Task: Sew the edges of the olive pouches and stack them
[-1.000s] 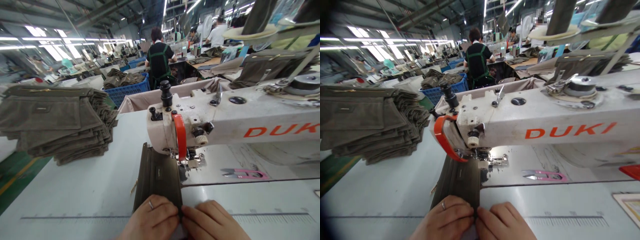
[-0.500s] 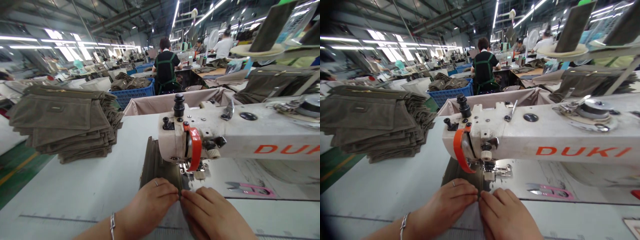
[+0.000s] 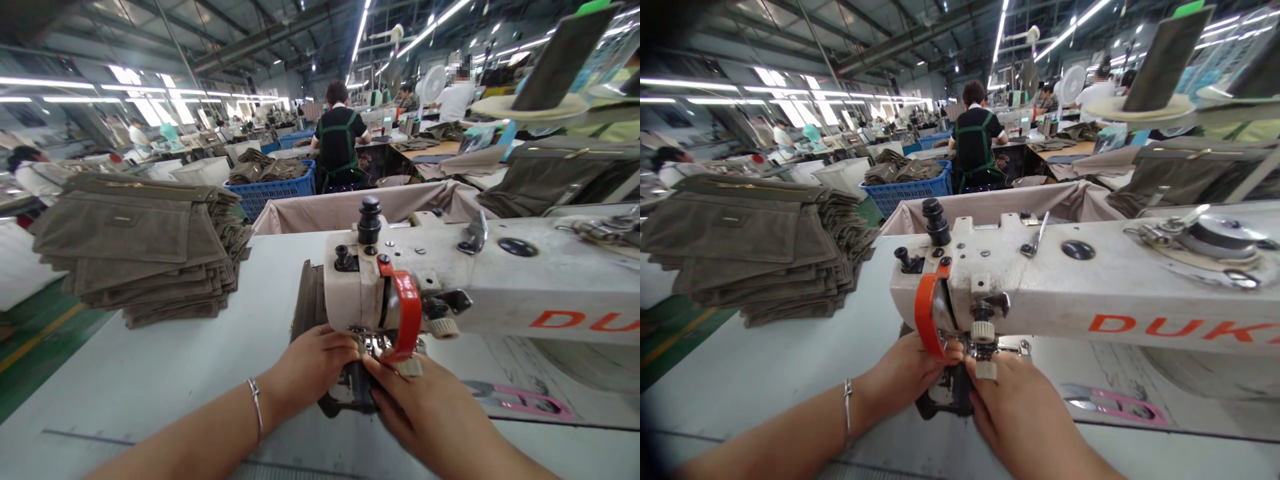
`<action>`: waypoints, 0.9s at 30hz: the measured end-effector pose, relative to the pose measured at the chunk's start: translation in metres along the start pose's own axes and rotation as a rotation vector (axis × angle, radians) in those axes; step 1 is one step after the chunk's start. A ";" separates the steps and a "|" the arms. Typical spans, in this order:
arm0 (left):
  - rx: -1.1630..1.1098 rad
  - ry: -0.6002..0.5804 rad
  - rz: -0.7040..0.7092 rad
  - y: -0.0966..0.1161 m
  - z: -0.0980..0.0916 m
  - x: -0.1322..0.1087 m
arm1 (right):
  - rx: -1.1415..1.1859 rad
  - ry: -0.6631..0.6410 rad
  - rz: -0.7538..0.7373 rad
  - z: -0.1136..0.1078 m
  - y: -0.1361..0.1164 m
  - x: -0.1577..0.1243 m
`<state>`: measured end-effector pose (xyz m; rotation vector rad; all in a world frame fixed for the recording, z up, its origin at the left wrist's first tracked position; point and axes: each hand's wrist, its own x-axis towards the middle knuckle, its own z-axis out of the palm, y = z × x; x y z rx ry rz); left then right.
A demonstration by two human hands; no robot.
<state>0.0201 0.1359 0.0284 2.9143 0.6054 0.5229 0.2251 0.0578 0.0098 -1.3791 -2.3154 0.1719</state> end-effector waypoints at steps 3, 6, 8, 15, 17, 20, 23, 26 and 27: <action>0.086 -0.056 -0.049 -0.005 0.000 0.006 | -0.011 -0.005 0.039 0.002 0.001 0.001; 0.144 -0.068 -0.072 -0.011 0.005 0.009 | -0.019 0.001 0.048 0.004 0.001 0.001; 0.148 -0.048 -0.081 -0.014 0.009 0.010 | -0.032 0.016 0.043 0.004 0.002 0.001; 0.117 -0.069 -0.132 -0.016 0.010 0.009 | -0.032 0.029 0.030 0.002 0.003 0.003; 0.099 -0.071 -0.173 -0.011 0.003 0.005 | -0.008 0.034 0.026 0.002 0.003 0.002; 0.043 -0.050 -0.259 0.002 -0.006 -0.003 | 0.031 0.033 0.022 0.001 0.004 0.000; -0.034 -0.041 -0.294 0.019 -0.008 -0.009 | 0.035 0.021 0.031 0.000 0.004 -0.001; -0.065 -0.017 -0.300 0.032 -0.008 -0.010 | 0.050 0.007 0.028 0.000 0.005 -0.001; -0.074 -0.011 -0.304 0.034 -0.009 -0.011 | 0.058 0.004 0.027 0.000 0.005 -0.001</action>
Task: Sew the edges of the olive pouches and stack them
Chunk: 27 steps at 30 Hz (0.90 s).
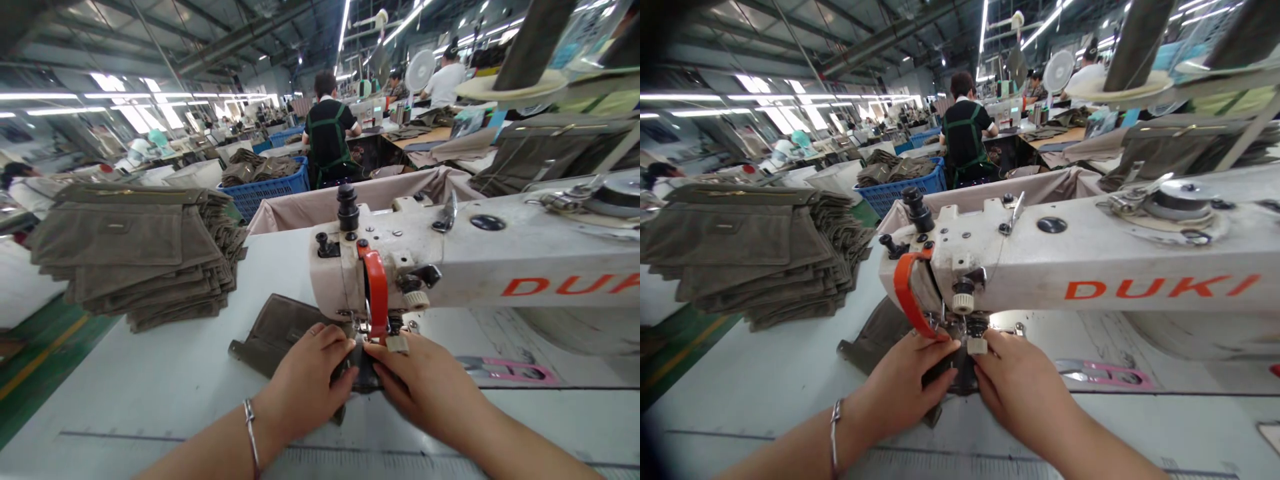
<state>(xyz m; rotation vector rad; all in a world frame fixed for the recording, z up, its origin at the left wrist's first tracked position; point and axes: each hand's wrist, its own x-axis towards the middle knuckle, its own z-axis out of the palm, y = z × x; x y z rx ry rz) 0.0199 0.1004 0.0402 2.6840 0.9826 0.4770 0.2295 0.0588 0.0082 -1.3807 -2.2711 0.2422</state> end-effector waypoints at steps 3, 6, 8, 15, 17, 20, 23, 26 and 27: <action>-0.022 -0.045 0.001 0.000 -0.005 -0.012 | 0.010 0.006 -0.003 -0.001 0.000 -0.002; 0.038 -0.088 0.035 0.001 -0.006 -0.034 | 0.009 0.014 -0.012 -0.005 0.000 -0.004; 0.100 -0.019 0.099 0.007 0.000 -0.048 | 0.030 -0.007 -0.034 -0.009 0.001 -0.004; 0.121 0.131 0.152 0.035 0.016 -0.047 | 0.104 -0.129 -0.255 -0.017 0.003 -0.008; 0.121 0.118 0.149 0.034 0.013 -0.044 | 0.094 -0.142 -0.273 -0.016 0.002 -0.009; 0.139 0.067 0.171 0.030 0.006 -0.043 | 0.090 -0.141 -0.254 -0.015 0.001 -0.008; 0.203 0.015 0.179 0.029 0.002 -0.042 | 0.115 -0.145 -0.228 -0.016 0.000 -0.008; 0.249 -0.006 0.254 0.033 0.004 -0.039 | 0.148 -0.128 -0.234 -0.017 0.001 -0.008; 0.243 0.006 0.259 0.035 0.007 -0.038 | 0.151 -0.118 -0.246 -0.017 0.001 -0.008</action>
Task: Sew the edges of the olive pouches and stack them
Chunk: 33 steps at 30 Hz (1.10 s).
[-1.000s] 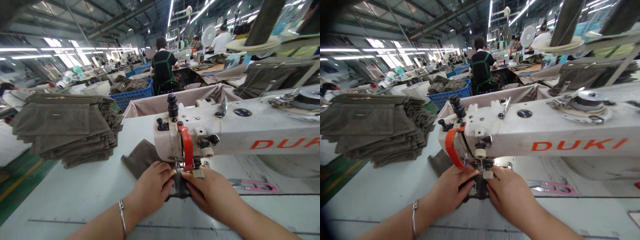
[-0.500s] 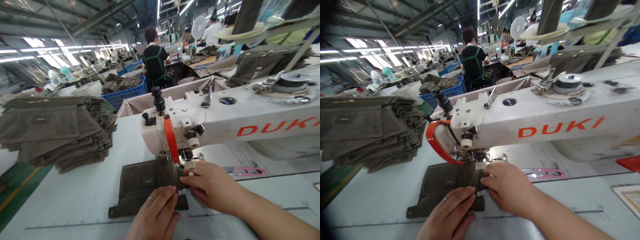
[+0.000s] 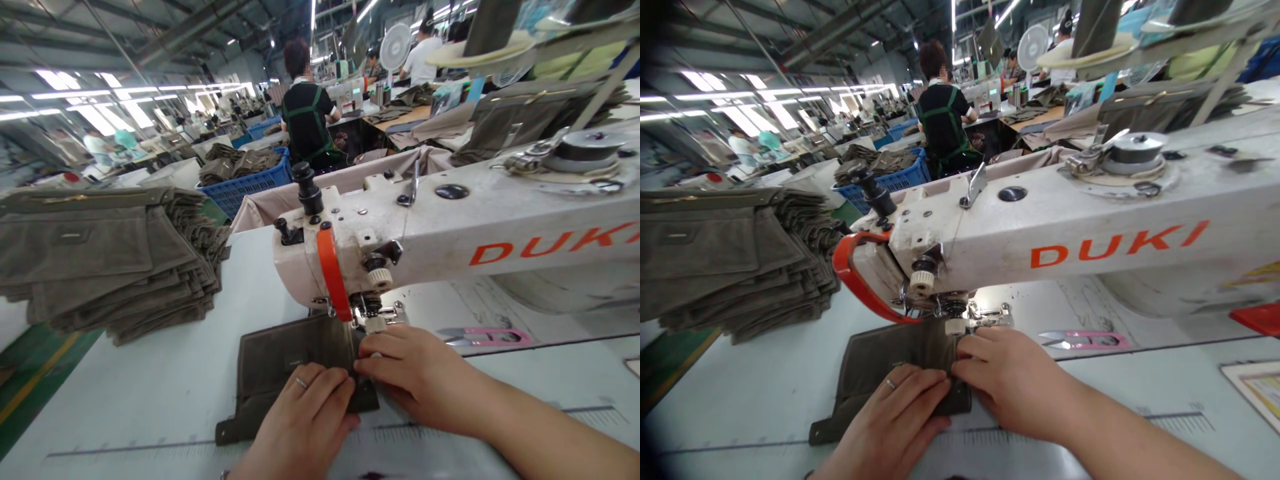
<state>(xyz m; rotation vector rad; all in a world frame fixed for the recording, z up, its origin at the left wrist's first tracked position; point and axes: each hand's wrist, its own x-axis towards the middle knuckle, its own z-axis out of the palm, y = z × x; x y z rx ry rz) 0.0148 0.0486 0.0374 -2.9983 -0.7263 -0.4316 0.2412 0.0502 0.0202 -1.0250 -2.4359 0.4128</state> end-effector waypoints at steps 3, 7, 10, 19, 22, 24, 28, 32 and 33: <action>-0.040 0.081 -0.046 0.003 0.008 0.000 | -0.008 0.012 -0.018 0.002 -0.001 -0.001; -0.066 0.150 -0.015 -0.001 0.015 -0.004 | 0.000 0.033 -0.025 0.007 -0.002 -0.003; -0.127 0.114 -0.025 -0.005 0.015 -0.004 | -0.016 0.050 -0.016 0.009 -0.004 -0.002; -0.296 0.010 -0.136 -0.022 0.010 0.012 | -0.101 0.049 0.051 0.009 0.000 0.004; -0.318 0.009 -0.143 -0.030 0.011 0.016 | -0.134 0.055 0.105 0.012 0.004 0.003; -0.318 0.019 -0.142 -0.036 0.013 0.019 | -0.141 0.058 0.126 0.014 0.006 0.004; -0.305 0.000 -0.150 -0.048 0.014 0.025 | -0.137 0.051 0.163 0.014 0.008 0.010; -0.270 -0.007 -0.126 -0.059 0.015 0.031 | -0.148 0.048 0.201 0.013 0.006 0.012; -0.265 -0.013 -0.112 -0.063 0.016 0.031 | -0.132 0.058 0.201 0.013 0.005 0.011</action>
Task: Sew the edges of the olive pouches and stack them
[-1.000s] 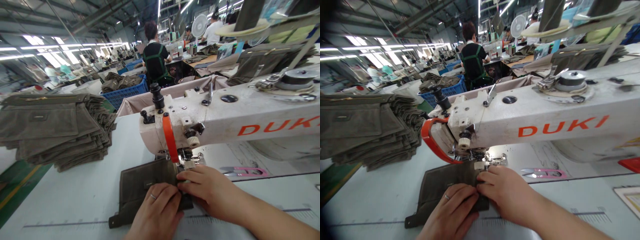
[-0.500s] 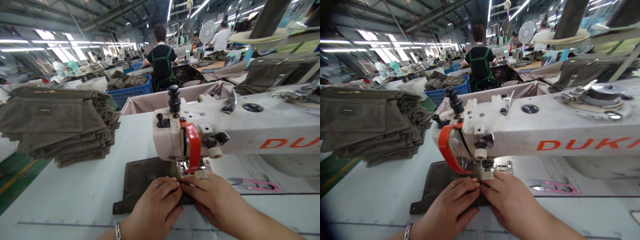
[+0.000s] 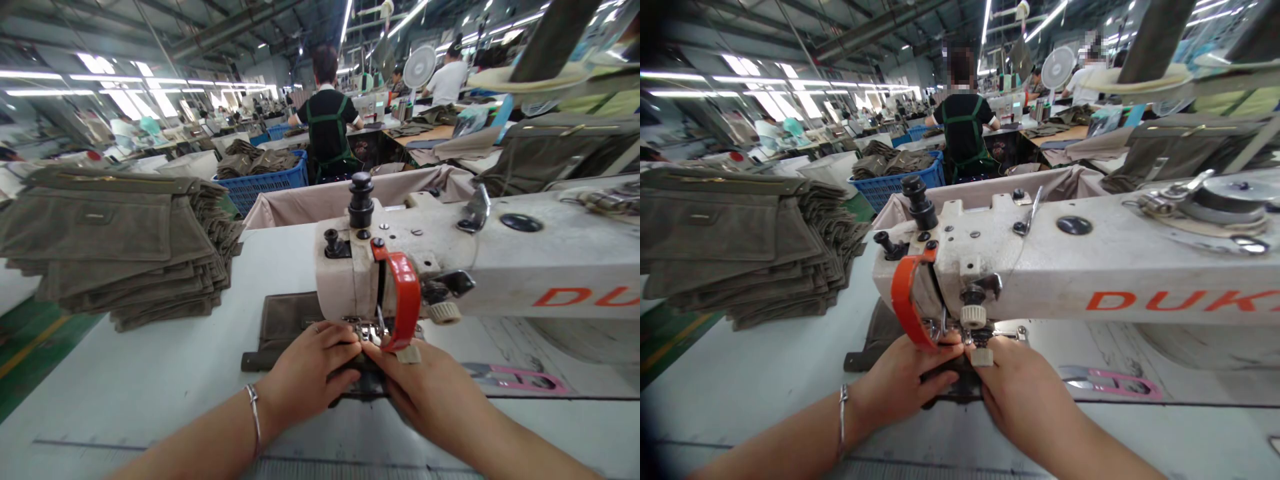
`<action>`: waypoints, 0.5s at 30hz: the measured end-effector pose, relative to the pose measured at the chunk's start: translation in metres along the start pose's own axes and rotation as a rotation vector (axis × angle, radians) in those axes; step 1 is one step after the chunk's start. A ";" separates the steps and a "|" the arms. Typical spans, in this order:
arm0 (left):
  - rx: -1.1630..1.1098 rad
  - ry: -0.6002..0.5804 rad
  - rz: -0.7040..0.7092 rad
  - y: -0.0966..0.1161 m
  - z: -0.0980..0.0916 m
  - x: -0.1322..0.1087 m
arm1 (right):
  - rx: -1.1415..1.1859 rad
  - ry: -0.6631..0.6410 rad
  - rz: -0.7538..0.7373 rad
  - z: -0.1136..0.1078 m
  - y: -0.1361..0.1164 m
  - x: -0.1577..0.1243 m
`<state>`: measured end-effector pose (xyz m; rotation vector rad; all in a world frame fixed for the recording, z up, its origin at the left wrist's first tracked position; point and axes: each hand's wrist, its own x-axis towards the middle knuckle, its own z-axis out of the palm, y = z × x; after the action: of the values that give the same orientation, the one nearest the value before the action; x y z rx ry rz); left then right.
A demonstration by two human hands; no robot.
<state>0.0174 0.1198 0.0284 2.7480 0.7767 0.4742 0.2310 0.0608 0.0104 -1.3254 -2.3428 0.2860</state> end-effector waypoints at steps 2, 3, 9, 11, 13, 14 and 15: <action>0.009 -0.014 0.034 -0.008 -0.001 0.000 | 0.048 0.047 -0.001 -0.001 0.000 -0.002; 0.014 -0.010 0.051 -0.012 -0.001 -0.001 | 0.058 0.088 0.009 -0.002 0.001 -0.002; -0.012 0.066 0.083 -0.032 -0.001 -0.012 | -0.102 0.193 0.113 -0.009 0.006 0.004; -0.037 0.066 0.079 -0.031 0.000 -0.012 | -0.140 0.170 0.123 -0.012 0.008 0.005; -0.067 0.099 0.051 -0.025 0.001 -0.011 | -0.146 0.158 0.151 -0.013 0.009 0.003; -0.085 0.126 0.022 -0.021 0.002 -0.009 | -0.126 0.155 0.156 -0.013 0.009 0.002; -0.104 0.155 -0.013 -0.017 0.002 -0.008 | -0.093 0.151 0.143 -0.012 0.008 0.001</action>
<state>0.0036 0.1293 0.0190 2.6320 0.7816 0.7118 0.2425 0.0657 0.0180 -1.5073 -2.1638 0.1164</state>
